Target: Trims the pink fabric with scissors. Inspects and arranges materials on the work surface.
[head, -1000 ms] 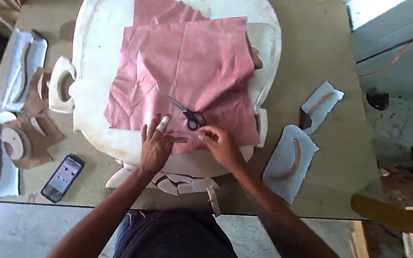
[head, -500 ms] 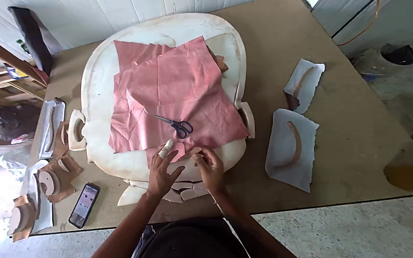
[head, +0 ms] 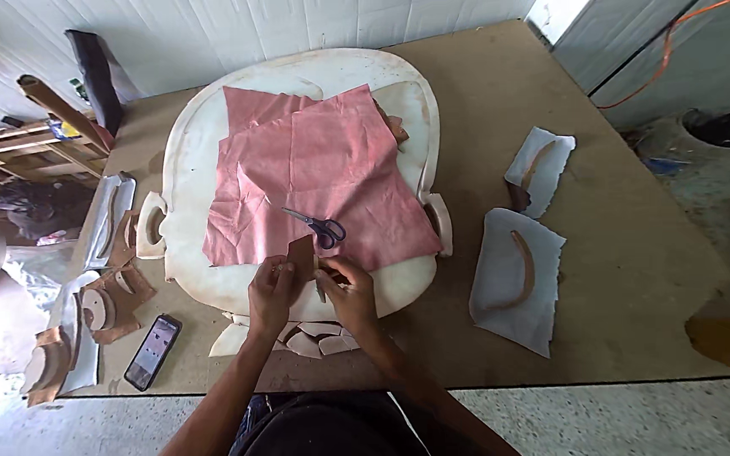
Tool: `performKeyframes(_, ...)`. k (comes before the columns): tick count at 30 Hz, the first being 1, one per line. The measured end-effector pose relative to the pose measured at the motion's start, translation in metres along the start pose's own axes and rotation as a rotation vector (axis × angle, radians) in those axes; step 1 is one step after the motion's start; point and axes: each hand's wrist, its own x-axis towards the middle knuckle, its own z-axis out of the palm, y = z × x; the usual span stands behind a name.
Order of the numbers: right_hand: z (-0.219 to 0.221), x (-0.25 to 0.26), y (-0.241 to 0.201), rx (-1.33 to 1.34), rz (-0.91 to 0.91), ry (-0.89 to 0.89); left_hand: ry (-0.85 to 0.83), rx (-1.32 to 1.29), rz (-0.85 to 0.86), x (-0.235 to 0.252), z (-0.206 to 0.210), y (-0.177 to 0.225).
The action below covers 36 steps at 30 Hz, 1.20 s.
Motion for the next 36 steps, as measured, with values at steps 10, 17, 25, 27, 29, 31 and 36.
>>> performKeyframes(10,0.077,0.016,-0.032,-0.064,-0.067,-0.152,-0.116,-0.165,0.069,0.001,-0.067,-0.015)
performKeyframes(17,0.19,0.031,-0.053,-0.067,-0.066,-0.238,0.129,0.01,0.197,0.036,-0.152,-0.048)
performKeyframes(25,0.342,0.055,-0.077,0.074,0.009,-0.507,0.129,0.304,-0.073,0.148,-0.375,-0.108)
performKeyframes(27,0.359,0.056,-0.071,0.113,0.076,-0.49,0.147,0.263,-0.166,0.199,-0.441,-0.15)
performKeyframes(29,0.365,0.052,-0.057,0.149,0.176,-0.476,0.127,0.085,-0.218,0.25,-0.496,-0.206)
performKeyframes(31,0.365,0.044,-0.039,0.193,0.292,-0.466,0.099,-0.045,-0.307,0.294,-0.53,-0.262)
performKeyframes(36,0.352,0.022,-0.026,0.13,0.409,-0.459,-0.008,0.014,-0.465,0.367,-0.552,-0.361)
